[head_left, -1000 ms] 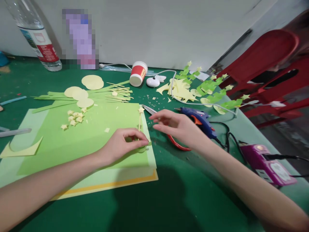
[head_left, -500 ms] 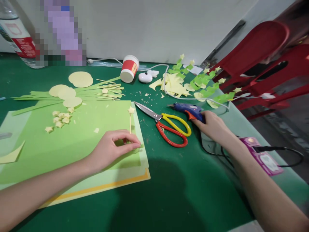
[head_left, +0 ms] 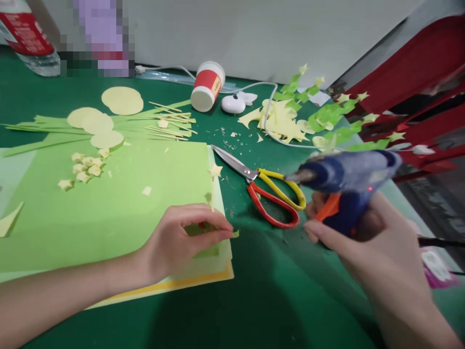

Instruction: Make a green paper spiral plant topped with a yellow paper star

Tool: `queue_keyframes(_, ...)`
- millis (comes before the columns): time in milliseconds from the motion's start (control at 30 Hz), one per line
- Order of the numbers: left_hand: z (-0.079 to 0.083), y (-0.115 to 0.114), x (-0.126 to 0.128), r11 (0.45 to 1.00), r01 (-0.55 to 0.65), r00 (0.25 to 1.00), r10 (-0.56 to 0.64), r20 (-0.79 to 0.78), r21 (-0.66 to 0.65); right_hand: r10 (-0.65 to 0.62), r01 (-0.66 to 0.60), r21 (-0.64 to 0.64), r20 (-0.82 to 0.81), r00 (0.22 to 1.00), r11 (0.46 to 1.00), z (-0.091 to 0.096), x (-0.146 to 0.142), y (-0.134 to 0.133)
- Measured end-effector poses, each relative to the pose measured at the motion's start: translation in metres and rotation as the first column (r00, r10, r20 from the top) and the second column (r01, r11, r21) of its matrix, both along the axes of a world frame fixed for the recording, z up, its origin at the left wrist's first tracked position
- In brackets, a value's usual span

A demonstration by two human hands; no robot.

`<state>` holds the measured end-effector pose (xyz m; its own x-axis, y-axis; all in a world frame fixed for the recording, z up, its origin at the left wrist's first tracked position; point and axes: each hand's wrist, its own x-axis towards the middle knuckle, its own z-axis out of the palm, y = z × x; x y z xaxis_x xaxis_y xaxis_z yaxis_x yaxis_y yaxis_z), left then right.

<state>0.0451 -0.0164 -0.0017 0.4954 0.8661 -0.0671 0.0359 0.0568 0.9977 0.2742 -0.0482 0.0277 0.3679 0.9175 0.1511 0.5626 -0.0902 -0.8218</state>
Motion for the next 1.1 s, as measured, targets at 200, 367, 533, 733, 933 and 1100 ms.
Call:
queue_keyframes(200, 0.002, -0.001, 0.000, 0.999, 0.032, 0.999, -0.032, 0.016, 0.006, -0.020, 0.021, -0.003, 0.215, 0.976, 1.000, -0.005, -0.022, -0.002)
queue_keyframes(367, 0.001, -0.001, 0.001, 0.998, 0.049, 0.998, -0.050, 0.042, 0.033, -0.008, 0.010, -0.006, 0.250, 0.968, 1.000, -0.012, -0.023, -0.001)
queue_keyframes(533, 0.000, 0.000, 0.001, 0.998, 0.045, 0.998, -0.048, 0.048, 0.050, -0.019, 0.022, -0.009, 0.305, 0.952, 1.000, -0.013, -0.021, 0.000)
queue_keyframes(733, -0.002, -0.001, 0.000, 0.995, 0.051, 0.997, -0.055, 0.055, 0.081, -0.006, 0.007, 0.000, 0.294, 0.956, 1.000, -0.013, -0.024, 0.000)
queue_keyframes(933, -0.001, 0.000, 0.002, 0.997, 0.046, 0.998, -0.049, 0.044, 0.068, 0.018, -0.021, 0.007, 0.284, 0.959, 1.000, -0.013, -0.027, 0.000)
queue_keyframes(1100, 0.000, 0.000, 0.001, 0.997, 0.058, 0.997, -0.061, 0.048, 0.052, 0.006, 0.002, -0.032, 0.249, 0.969, 0.999, -0.013, -0.026, -0.001)
